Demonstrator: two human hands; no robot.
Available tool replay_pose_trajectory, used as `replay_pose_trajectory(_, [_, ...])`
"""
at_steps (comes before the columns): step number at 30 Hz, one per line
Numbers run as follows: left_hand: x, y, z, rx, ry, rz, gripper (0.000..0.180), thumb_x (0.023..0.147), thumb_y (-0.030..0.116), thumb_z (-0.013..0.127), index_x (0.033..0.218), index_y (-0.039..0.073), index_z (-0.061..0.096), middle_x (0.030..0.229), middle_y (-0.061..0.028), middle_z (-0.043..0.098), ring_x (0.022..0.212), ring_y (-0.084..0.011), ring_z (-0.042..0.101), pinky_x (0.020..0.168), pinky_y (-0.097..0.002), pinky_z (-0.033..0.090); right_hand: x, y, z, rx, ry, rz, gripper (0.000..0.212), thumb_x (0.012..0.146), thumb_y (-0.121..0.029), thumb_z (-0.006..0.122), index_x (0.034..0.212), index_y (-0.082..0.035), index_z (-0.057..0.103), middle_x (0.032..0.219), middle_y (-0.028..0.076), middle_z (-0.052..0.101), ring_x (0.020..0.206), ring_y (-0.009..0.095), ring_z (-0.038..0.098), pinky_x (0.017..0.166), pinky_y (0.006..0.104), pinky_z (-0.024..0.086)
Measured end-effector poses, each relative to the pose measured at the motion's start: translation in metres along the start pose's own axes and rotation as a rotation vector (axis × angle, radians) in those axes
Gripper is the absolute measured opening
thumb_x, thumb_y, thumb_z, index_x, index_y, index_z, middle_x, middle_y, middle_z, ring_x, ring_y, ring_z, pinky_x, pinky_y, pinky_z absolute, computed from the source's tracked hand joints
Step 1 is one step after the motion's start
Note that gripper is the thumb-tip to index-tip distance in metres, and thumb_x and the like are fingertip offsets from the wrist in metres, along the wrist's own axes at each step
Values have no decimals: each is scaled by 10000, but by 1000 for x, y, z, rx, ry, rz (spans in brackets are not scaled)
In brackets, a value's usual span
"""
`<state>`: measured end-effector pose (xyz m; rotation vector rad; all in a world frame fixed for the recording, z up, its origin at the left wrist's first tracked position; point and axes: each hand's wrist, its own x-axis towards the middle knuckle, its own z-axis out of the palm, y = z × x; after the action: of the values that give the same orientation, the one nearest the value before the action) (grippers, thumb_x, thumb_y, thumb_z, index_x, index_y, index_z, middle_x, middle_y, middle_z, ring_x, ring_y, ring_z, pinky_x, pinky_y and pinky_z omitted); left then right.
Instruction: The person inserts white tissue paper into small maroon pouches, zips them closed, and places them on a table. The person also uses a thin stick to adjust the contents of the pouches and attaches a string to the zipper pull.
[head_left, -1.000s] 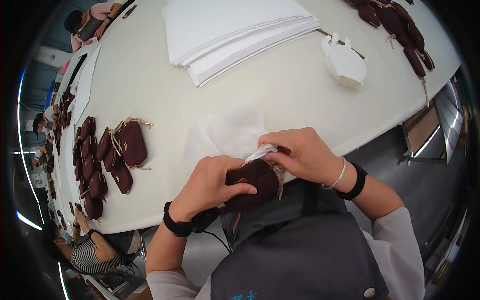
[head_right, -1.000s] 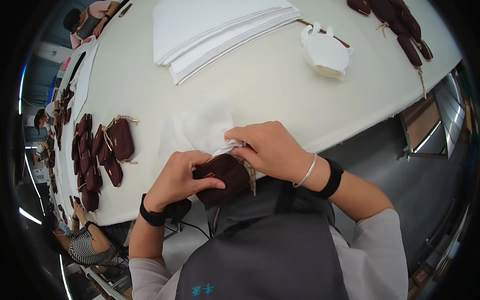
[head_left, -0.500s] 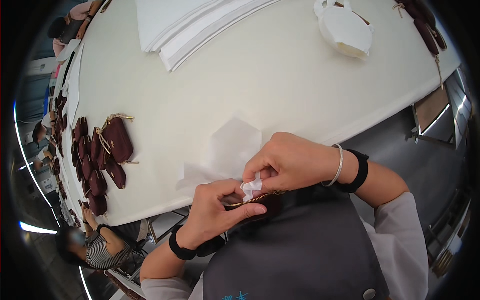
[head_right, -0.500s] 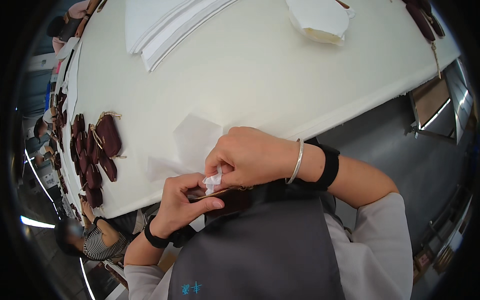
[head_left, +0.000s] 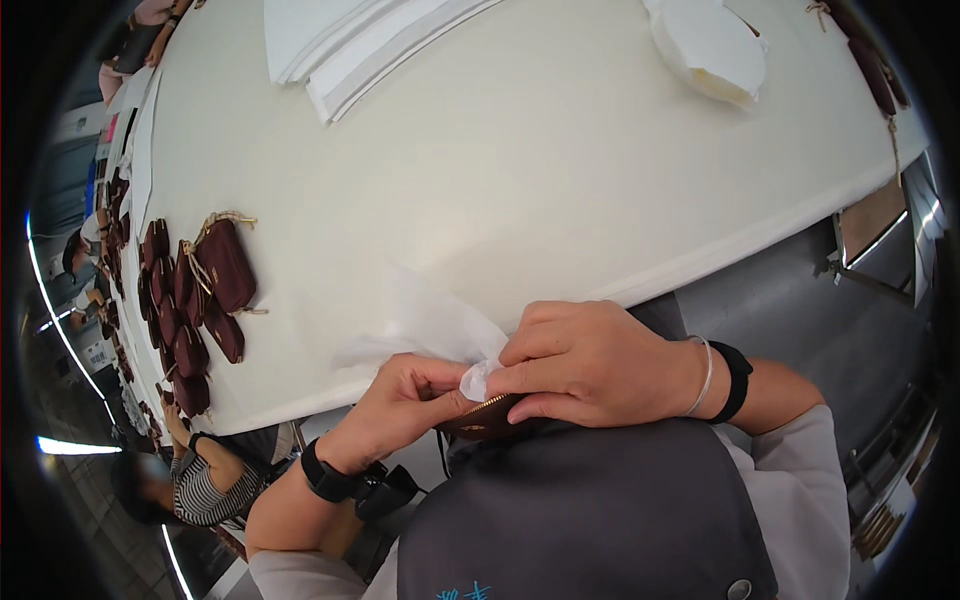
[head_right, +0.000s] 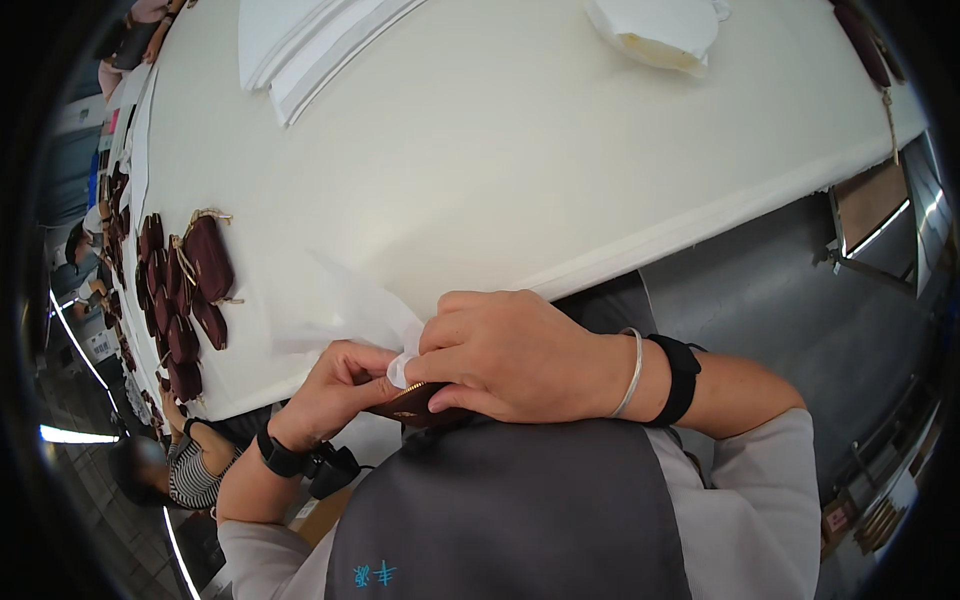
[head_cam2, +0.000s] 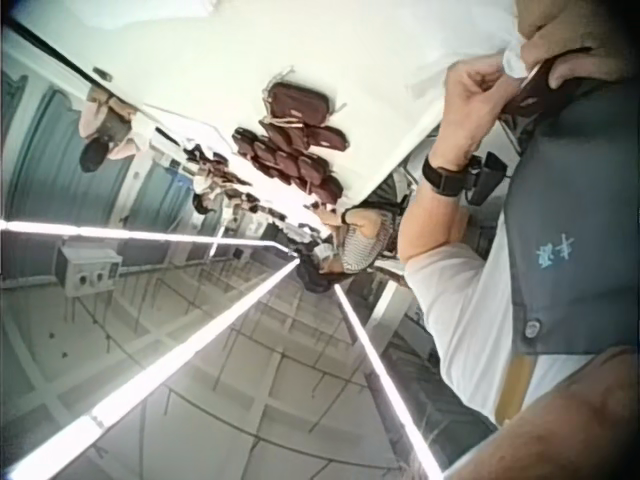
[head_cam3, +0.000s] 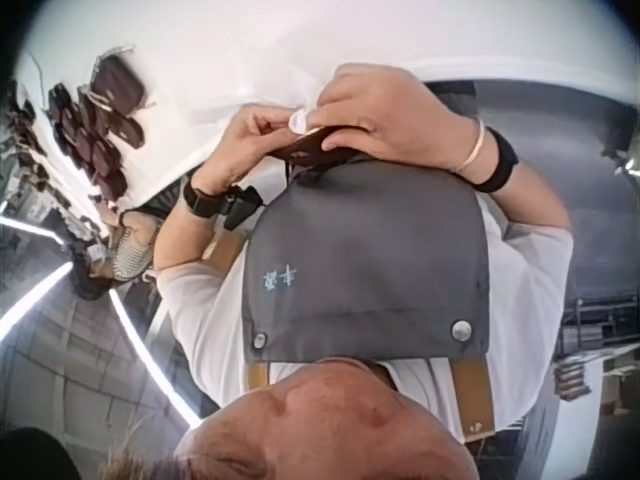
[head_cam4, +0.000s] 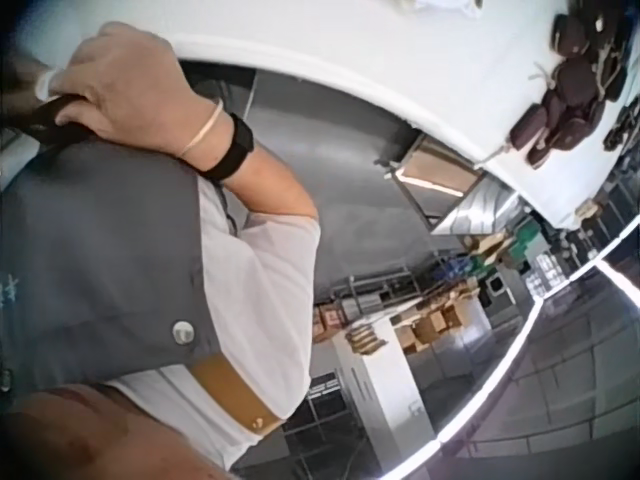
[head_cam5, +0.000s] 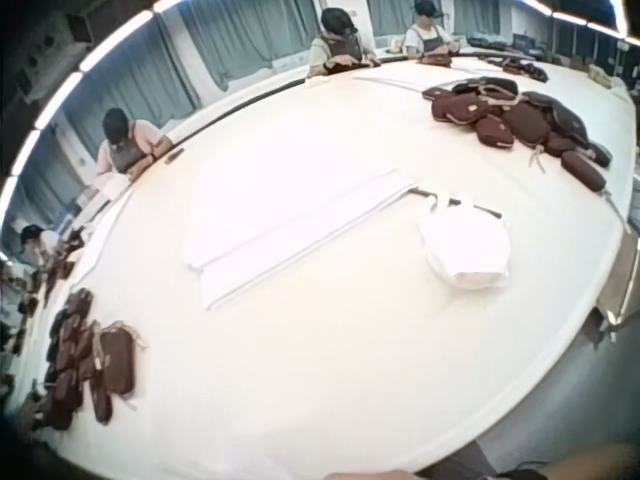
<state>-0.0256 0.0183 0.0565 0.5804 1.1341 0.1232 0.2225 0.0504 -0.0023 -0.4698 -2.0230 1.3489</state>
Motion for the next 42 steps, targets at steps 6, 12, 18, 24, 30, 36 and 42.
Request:
replay_pose_trajectory(6, [-3, 12, -7, 307, -343, 89, 438, 923, 181, 742, 1274, -48, 615, 1192, -115, 672, 1116, -183, 614, 957, -330, 494, -1, 4, 8, 169, -4, 43, 149, 827, -121, 773, 950, -91, 694, 893, 46, 634, 809, 239, 596, 664, 355, 483])
replay_pose_trajectory(12, [1, 10, 11, 690, -253, 290, 440, 872, 244, 808, 1170, -23, 626, 982, -88, 639, 927, -186, 616, 801, -303, 499, 4, -8, 1, 301, -96, 219, 127, 833, -105, 767, 923, -65, 687, 873, 52, 630, 774, 239, 595, 654, 343, 467])
replay_pose_trajectory(18, [5, 9, 22, 834, -243, 193, 347, 934, 288, 745, 1130, 27, 628, 887, -54, 612, 777, -162, 576, 690, -292, 475, -2, -9, 5, 265, -45, 132, 128, 828, -61, 771, 934, -62, 698, 888, 45, 639, 738, 185, 591, 616, 296, 455])
replay_pose_trajectory(24, [10, 41, 4, 1065, -51, 499, 369, 927, 261, 736, 1195, 25, 642, 1034, -104, 669, 1008, -238, 629, 909, -334, 463, 14, -5, -9, 199, 128, 196, 122, 845, -73, 766, 936, -35, 692, 871, 38, 628, 665, 107, 568, 604, 232, 470])
replay_pose_trajectory(30, [8, 70, -17, 1257, 391, 998, 406, 729, 175, 846, 1092, 52, 712, 1015, -91, 711, 964, -276, 637, 868, -357, 504, 14, 12, -21, 392, 286, 497, 141, 870, -95, 763, 957, -16, 685, 909, 33, 643, 732, 93, 602, 634, 218, 496])
replay_pose_trajectory(36, [25, 19, -20, 926, 705, 1021, 347, 750, 122, 828, 1066, 59, 701, 1016, -58, 705, 989, -272, 594, 881, -370, 493, 14, 7, -21, 61, 332, 291, 145, 854, -73, 749, 970, -26, 676, 1170, 88, 631, 761, 124, 631, 668, 239, 535])
replay_pose_trajectory(42, [53, -15, -13, 464, 800, 1052, 195, 898, 52, 721, 1086, 10, 686, 1053, -103, 698, 965, -232, 620, 860, -334, 499, 20, 1, -27, 84, 145, 426, 162, 899, -31, 691, 1052, -31, 638, 1002, 60, 685, 736, 79, 567, 664, 242, 473])
